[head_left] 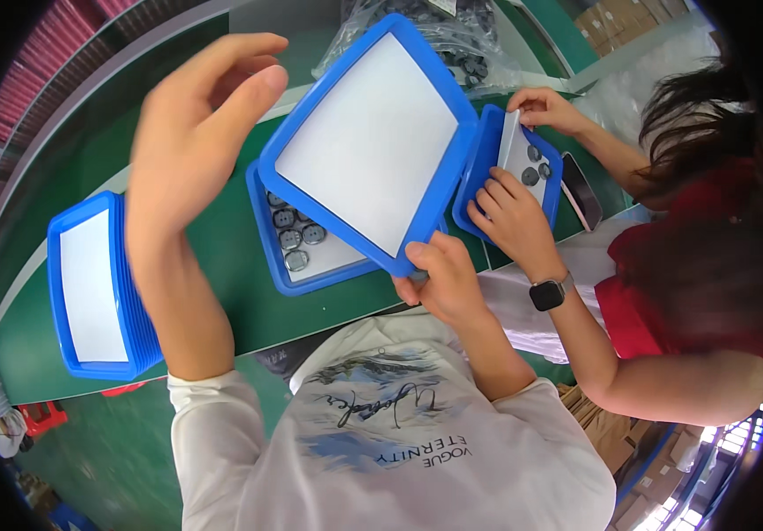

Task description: Assembling small electronic components into a tray on an assembly line.

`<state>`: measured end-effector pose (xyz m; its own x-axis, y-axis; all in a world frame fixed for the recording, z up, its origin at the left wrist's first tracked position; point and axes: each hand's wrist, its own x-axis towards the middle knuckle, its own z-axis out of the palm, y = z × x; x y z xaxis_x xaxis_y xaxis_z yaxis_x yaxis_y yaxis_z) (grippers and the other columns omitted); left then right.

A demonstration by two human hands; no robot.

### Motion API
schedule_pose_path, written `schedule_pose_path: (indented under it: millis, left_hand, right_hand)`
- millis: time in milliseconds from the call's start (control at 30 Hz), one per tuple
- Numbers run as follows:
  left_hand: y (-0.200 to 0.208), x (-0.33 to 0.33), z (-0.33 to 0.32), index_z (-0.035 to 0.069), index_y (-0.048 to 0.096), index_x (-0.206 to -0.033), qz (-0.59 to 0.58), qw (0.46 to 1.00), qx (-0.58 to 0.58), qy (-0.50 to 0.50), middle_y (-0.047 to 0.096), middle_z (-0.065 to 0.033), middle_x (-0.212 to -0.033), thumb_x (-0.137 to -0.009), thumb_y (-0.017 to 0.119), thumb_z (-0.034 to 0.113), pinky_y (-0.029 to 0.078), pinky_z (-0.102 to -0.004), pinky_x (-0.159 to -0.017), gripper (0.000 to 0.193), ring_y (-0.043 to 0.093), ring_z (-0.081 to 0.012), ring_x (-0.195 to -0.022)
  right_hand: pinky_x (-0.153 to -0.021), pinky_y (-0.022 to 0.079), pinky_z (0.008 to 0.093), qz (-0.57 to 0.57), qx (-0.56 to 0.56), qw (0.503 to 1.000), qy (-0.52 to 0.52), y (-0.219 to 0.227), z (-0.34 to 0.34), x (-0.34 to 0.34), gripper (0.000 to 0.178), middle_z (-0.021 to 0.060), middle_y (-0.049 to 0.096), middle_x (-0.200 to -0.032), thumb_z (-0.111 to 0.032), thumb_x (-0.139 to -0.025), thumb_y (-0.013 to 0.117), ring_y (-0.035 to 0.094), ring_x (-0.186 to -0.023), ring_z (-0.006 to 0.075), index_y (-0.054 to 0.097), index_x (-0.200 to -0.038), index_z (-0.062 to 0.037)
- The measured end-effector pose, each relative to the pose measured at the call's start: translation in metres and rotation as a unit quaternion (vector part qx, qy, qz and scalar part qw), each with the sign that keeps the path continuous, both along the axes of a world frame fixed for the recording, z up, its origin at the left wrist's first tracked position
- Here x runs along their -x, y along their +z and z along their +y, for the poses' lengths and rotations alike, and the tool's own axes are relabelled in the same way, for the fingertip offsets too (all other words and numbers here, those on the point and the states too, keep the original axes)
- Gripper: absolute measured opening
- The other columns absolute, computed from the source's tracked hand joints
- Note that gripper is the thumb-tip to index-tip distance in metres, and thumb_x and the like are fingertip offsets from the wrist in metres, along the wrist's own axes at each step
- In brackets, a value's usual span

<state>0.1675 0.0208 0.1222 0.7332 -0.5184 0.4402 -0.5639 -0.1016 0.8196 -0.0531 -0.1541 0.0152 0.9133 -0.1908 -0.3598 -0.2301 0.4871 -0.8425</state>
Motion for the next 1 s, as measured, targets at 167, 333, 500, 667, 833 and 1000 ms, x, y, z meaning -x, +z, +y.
schedule_pose_path:
  millis: [167,333,500,667,833,1000]
  left_hand:
    - [0.052,0.115,0.031,0.001,0.069,-0.086,-0.030,0.981,0.057,-0.182,0.065,-0.0089,-0.082,-0.058,0.068,0.002,0.044,-0.0359,-0.059,0.028,0.060,-0.0214,-0.070]
    - [0.015,0.124,0.035,0.003,0.068,-0.080,-0.016,0.984,0.083,-0.154,0.063,-0.0071,-0.076,-0.054,0.070,0.004,0.042,-0.0376,-0.054,0.026,0.058,-0.0222,-0.064]
    - [-0.004,0.141,0.025,0.002,0.068,-0.084,0.019,0.986,0.094,-0.140,0.063,-0.0084,-0.078,-0.059,0.070,0.006,0.043,-0.0374,-0.057,0.026,0.059,-0.0231,-0.066]
    - [-0.017,0.132,0.041,0.002,0.068,-0.089,0.024,0.993,0.040,-0.109,0.064,-0.0096,-0.081,-0.063,0.069,0.009,0.044,-0.0373,-0.060,0.027,0.060,-0.0239,-0.069]
    - [-0.020,0.129,0.057,0.002,0.068,-0.093,0.018,0.998,-0.041,-0.042,0.065,-0.0109,-0.083,-0.068,0.069,0.011,0.045,-0.0371,-0.063,0.027,0.061,-0.0248,-0.071]
    - [-0.023,0.125,0.063,0.002,0.068,-0.097,0.028,0.994,-0.106,0.005,0.066,-0.0122,-0.086,-0.072,0.068,0.013,0.047,-0.0370,-0.066,0.028,0.062,-0.0256,-0.074]
  right_hand:
    - [-0.046,0.044,0.0286,0.043,0.069,0.997,0.002,0.004,0.001,-0.008,0.019,0.0114,0.063,-0.075,-0.016,-0.098,0.056,0.056,-0.053,0.0165,0.061,-0.093,0.0021]
    - [-0.045,0.039,0.0288,0.001,0.176,0.984,-0.034,0.018,-0.017,-0.011,0.030,0.0114,0.058,-0.068,-0.026,-0.097,0.054,0.050,-0.047,0.0168,0.057,-0.091,0.0034]
    - [-0.044,0.039,0.0293,0.036,0.230,0.972,0.020,0.012,-0.005,-0.025,0.026,0.0106,0.058,-0.068,-0.024,-0.098,0.054,0.050,-0.048,0.0184,0.057,-0.089,0.0008]
    - [-0.045,0.041,0.0292,0.045,0.246,0.968,-0.013,0.024,-0.012,-0.015,0.023,0.0119,0.060,-0.070,-0.021,-0.100,0.055,0.052,-0.049,0.0189,0.057,-0.090,0.0002]
    - [-0.047,0.045,0.0288,0.017,0.170,0.985,0.015,0.017,-0.014,-0.016,0.022,0.0119,0.064,-0.074,-0.018,-0.101,0.056,0.059,-0.053,0.0183,0.060,-0.091,0.0017]
    - [-0.047,0.045,0.0323,-0.051,0.006,0.999,-0.007,0.010,-0.026,-0.014,0.025,0.0150,0.062,-0.076,-0.019,-0.102,0.056,0.057,-0.052,0.0215,0.057,-0.094,0.0040]
